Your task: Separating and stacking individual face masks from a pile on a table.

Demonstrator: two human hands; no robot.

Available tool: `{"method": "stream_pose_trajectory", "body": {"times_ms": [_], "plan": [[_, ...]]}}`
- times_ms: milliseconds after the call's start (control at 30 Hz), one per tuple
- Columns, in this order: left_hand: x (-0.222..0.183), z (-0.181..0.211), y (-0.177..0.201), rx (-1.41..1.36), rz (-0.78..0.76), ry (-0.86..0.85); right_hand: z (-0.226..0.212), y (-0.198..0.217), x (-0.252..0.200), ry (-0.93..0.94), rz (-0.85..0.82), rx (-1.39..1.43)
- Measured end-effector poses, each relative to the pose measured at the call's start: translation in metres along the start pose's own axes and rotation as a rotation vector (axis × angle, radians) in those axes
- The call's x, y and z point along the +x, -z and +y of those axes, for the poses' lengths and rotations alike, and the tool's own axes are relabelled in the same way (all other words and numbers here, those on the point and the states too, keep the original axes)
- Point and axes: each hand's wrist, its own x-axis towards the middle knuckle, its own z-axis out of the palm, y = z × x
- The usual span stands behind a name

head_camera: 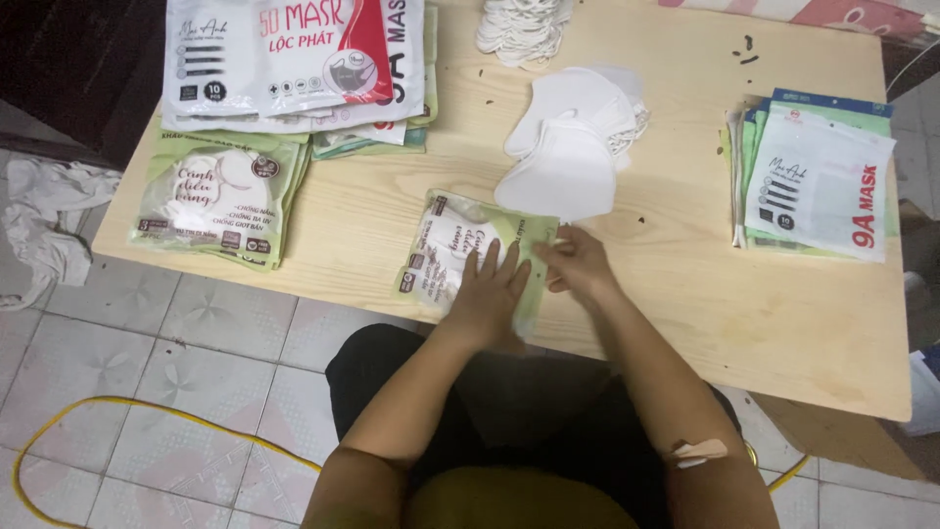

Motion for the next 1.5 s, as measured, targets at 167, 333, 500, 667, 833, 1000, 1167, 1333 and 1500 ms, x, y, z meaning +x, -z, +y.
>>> {"method": "stream_pose_trajectory", "body": {"times_ms": [167, 333, 500, 667, 833, 1000, 1167, 1333, 1500], "plan": [[0.025, -0.016, -0.055, 0.013, 0.095, -0.021, 0.012, -0.014, 0.007, 0.019, -0.029, 0.232], [0.005, -0.021, -0.085, -0.162, 0.514, -0.128, -0.017, -0.003, -0.020, -0.014, -0.079, 0.473], [0.007, -0.023, -0.099, -0.354, 1.345, -0.414, -0.047, 0.003, -0.064, 0.131, -0.126, 0.688], [-0.027, -0.038, -0.070, -0.847, 1.277, -0.404, -0.053, 0.052, -0.069, 0.531, -0.015, 0.366], [-0.020, -0.036, -0.063, -1.476, 1.004, -0.280, -0.028, 0.057, -0.054, 0.553, -0.142, 0.184], [0.000, -0.017, -0.049, -1.700, 0.832, -0.101, -0.033, 0.038, -0.063, 0.386, -0.080, 0.289], [0.012, -0.031, -0.059, -1.820, 0.797, -0.007, -0.016, 0.042, -0.047, 0.366, 0.010, 0.329], [0.026, -0.049, -0.069, -1.916, 0.834, -0.031, -0.001, 0.047, -0.028, 0.371, 0.117, 0.433], [0.028, -0.031, -0.071, -1.865, 0.578, -0.087, -0.031, 0.035, -0.042, 0.333, 0.134, 0.659]]}}
